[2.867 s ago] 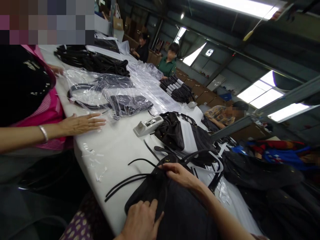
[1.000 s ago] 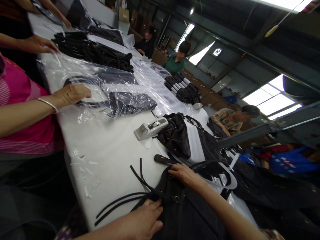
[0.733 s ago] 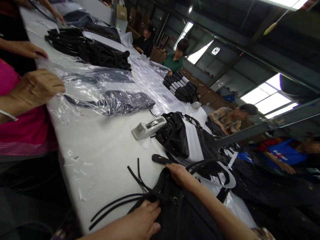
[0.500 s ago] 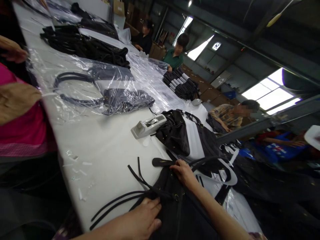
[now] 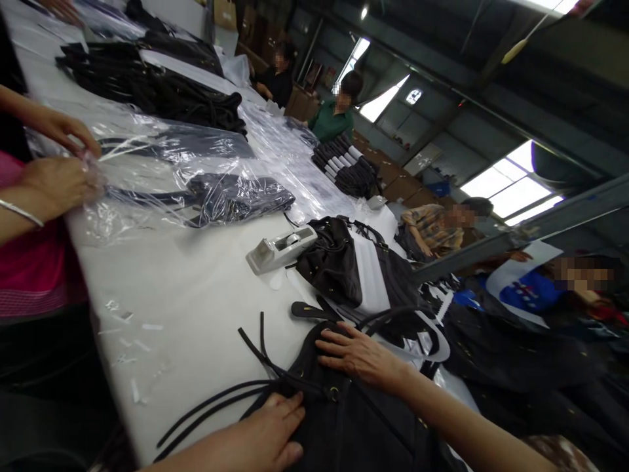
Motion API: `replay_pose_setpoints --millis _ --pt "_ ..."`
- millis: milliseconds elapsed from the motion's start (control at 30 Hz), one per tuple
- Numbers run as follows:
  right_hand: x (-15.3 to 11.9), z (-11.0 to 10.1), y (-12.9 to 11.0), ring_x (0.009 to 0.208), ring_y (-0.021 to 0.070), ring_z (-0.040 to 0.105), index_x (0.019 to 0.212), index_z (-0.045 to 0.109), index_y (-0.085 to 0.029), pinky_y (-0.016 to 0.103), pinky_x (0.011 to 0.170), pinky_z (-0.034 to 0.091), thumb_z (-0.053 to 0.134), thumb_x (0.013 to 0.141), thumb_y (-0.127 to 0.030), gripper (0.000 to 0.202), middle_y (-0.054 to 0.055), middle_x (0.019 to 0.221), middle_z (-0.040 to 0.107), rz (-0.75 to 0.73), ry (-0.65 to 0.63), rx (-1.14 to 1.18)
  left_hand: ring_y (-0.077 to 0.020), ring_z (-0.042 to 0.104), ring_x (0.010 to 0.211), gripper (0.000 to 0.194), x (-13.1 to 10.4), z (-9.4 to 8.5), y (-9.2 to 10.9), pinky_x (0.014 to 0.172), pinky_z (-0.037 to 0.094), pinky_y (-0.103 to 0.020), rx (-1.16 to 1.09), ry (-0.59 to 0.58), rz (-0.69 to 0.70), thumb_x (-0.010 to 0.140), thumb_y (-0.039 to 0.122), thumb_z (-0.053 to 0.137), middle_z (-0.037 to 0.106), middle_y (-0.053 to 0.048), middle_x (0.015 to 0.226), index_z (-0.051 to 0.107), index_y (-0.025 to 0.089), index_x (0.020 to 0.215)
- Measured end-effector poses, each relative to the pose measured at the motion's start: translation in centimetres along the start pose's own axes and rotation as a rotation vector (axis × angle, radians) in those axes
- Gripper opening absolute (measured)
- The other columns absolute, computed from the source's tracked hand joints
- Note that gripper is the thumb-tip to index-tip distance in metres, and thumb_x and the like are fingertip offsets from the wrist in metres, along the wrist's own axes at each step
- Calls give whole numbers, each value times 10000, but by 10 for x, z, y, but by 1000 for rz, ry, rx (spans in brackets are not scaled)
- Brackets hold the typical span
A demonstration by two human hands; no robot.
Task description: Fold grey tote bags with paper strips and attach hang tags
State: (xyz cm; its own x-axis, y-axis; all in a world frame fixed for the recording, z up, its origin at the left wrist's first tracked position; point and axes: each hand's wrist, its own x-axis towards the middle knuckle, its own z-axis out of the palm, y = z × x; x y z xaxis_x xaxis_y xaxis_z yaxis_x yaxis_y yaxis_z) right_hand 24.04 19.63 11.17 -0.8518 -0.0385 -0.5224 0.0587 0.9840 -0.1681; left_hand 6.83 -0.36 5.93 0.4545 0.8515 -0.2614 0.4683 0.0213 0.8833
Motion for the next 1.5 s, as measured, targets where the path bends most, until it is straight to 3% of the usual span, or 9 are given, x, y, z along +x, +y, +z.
replay_pose_setpoints --millis 333,567,700,833,967,1133,1233,1367,1500 --pt "11 32 40 779 170 628 880 634 -189 432 1043 313 425 926 -383 290 18 778 666 195 57 359 -258 317 1340 517 2 3 -18 1126 247 -412 -81 28 52 890 295 370 351 -139 1460 401 110 1372" --pt "26 57 33 894 207 609 978 632 -221 478 1051 253 450 905 -451 302 41 891 680 330 244 369 -237 560 1116 630 -16 -15 7 943 455 -352 -511 50 -6 827 500 484 557 -73 1298 369 224 1381" --pt "24 56 30 912 211 602 944 653 -235 471 1054 232 484 885 -454 283 30 904 682 364 271 398 -290 631 971 946 -24 -5 36 829 489 -351 -165 72 -167 675 459 659 649 -139 1125 212 139 1445" --pt "22 64 32 853 182 593 773 661 -206 450 1028 248 420 903 -501 402 27 814 669 377 294 466 -251 631 975 428 -30 23 19 853 465 -333 -27 259 -324 862 341 379 687 -115 1019 547 164 1213" --pt "31 77 27 801 176 565 689 638 -189 469 983 264 387 911 -525 474 30 737 641 450 418 307 -204 608 1019 411 -43 33 5 896 448 -307 -68 393 -324 902 338 300 662 -69 1108 524 220 1226" --pt "39 87 21 833 182 559 738 647 -202 511 984 222 369 919 -529 466 25 757 639 507 498 218 -294 598 996 859 -36 51 20 809 489 -348 256 333 -288 693 426 681 635 -146 1109 299 170 1419" --pt "39 90 22 837 180 559 739 649 -206 524 999 192 372 916 -537 466 21 764 642 510 512 234 -278 616 898 414 -29 66 16 732 492 -339 338 397 -362 830 365 523 669 -117 920 568 186 1200" --pt "40 94 24 831 173 557 697 649 -213 489 1009 199 403 895 -559 469 10 747 641 545 550 311 -229 609 927 374 -34 67 -12 830 454 -313 -47 580 -369 898 373 327 683 -69 913 658 199 904" --pt "44 94 27 799 168 562 644 650 -213 439 983 247 443 872 -559 463 10 716 647 587 581 394 -203 615 770 274 -37 56 -40 694 456 -276 -488 497 -349 809 317 417 684 -26 790 645 166 830"
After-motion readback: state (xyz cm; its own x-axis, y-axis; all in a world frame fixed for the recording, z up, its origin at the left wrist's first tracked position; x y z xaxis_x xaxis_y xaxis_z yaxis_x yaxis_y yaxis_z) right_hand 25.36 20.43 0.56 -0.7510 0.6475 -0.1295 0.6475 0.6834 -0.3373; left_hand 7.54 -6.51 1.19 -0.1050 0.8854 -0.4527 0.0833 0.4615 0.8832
